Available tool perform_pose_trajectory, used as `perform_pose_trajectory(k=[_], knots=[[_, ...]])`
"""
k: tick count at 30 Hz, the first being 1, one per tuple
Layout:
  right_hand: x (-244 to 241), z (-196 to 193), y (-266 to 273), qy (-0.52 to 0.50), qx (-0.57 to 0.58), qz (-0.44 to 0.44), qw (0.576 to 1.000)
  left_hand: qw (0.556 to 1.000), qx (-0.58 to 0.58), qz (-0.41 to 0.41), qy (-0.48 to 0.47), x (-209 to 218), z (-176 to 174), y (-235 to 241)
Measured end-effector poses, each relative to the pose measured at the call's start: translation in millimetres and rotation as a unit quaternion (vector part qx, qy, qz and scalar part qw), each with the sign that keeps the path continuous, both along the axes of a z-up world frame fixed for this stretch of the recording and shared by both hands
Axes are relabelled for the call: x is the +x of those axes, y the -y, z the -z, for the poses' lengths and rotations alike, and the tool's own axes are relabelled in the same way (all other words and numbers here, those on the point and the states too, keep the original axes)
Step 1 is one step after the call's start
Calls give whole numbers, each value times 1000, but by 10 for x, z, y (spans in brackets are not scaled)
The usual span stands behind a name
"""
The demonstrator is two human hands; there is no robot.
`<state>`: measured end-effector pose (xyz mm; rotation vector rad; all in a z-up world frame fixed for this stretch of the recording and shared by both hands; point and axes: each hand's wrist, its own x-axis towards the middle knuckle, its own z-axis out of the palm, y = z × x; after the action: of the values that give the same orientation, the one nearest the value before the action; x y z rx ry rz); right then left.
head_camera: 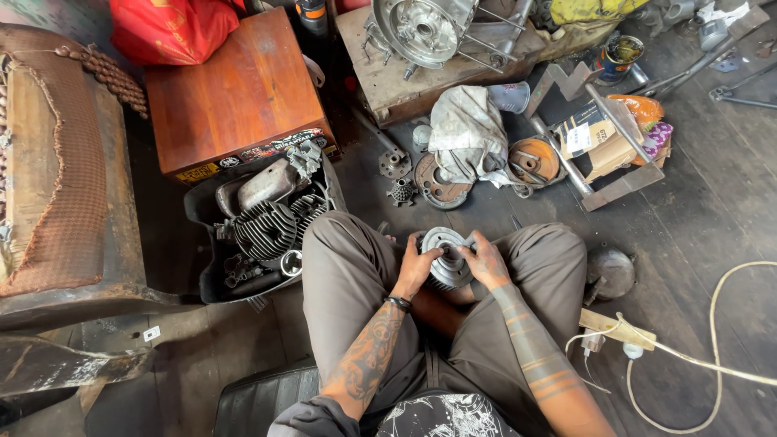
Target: Cleaning the combustion chamber of a motorcycle cylinder head using sandpaper
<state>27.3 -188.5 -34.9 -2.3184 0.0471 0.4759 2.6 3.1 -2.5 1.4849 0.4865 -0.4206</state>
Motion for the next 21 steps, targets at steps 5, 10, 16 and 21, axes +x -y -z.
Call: perform_pose_trajectory(k=[5,10,16,21], knots=[[-5,149,-1,-22,44,0,999,1000,-2,8,-9,-25,-70,6],[6,136,-35,2,12,7,1000,1000,-7,-1,-2,-10,-92,4],[19,129,-14,9,18,9,1000,1000,0,0,-1,6,-2,14],[-19,70,-75,10,33,-6,999,1000,-1,-6,-5,-14,-23,36]])
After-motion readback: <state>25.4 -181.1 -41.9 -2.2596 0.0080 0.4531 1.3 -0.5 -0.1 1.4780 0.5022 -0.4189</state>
